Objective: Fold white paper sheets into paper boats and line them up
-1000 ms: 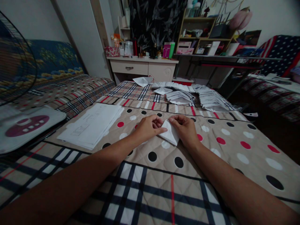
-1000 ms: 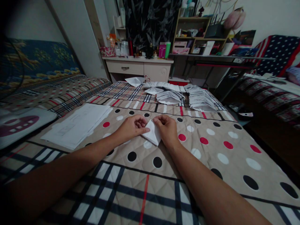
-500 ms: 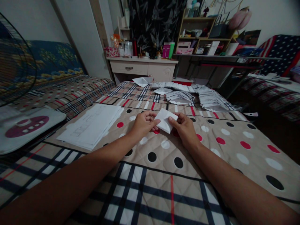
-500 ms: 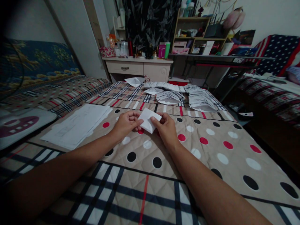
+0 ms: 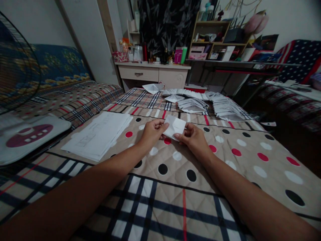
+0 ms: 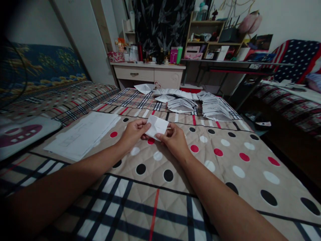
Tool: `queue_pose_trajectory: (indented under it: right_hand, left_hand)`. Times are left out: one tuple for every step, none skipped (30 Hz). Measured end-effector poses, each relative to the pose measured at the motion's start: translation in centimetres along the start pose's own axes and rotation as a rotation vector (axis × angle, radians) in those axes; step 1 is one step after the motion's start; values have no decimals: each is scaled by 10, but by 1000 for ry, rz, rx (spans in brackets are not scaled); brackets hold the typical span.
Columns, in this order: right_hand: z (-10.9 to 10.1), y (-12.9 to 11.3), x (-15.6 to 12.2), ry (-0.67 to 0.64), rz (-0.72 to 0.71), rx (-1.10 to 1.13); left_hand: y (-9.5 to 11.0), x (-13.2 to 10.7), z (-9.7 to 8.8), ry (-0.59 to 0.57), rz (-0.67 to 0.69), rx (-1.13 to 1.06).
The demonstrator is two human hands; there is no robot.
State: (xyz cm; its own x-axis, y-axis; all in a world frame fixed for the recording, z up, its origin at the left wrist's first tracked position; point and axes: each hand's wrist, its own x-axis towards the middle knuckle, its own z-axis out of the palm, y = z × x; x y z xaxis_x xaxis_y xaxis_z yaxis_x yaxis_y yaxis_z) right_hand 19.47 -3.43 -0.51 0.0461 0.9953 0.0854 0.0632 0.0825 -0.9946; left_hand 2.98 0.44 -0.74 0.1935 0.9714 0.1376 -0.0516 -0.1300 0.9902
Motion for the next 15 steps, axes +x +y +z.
queue_pose_trajectory:
  right_hand:
    - [0,0,0,14,-16,3]
    - [0,0,0,36,-40,4]
    - [0,0,1,63,-71,0]
    - [-1,0,1,86,-103,-13]
    - [-2,1,2,106,-136,-38]
    - [-3,2,3,122,-167,-72]
    - [-4,4,4,137,-196,-111]
    - [-5,5,5,150,-217,-151]
    - [-6,7,6,161,-231,-190]
    - [-7,8,6,174,-244,-225]
    - [-8,9,6,187,-255,-254]
    - [-8,9,7,195,-262,-279]
    - [-8,9,6,199,-262,-298]
    - [-8,8,6,193,-253,-305]
    - [-8,8,6,179,-235,-299]
  left_hand:
    - [0,0,0,-13,3,9]
    - [-1,0,-1,-28,7,19]
    - [-1,0,-1,-42,16,36]
    - [-2,0,-1,-53,32,63]
    - [-2,0,-1,-59,52,99]
    - [-3,1,-1,-64,77,143]
    - [-4,1,-1,-66,106,194]
    - [-5,2,-2,-62,139,251]
    - [-6,2,-3,-52,174,309]
    - [-6,3,-4,-35,214,366]
    - [-7,3,-5,-14,255,421]
    - [-7,4,-5,11,296,472]
    - [-7,4,-6,31,332,515]
    - [-8,4,-6,37,356,548]
    - [-8,3,-6,31,369,570]
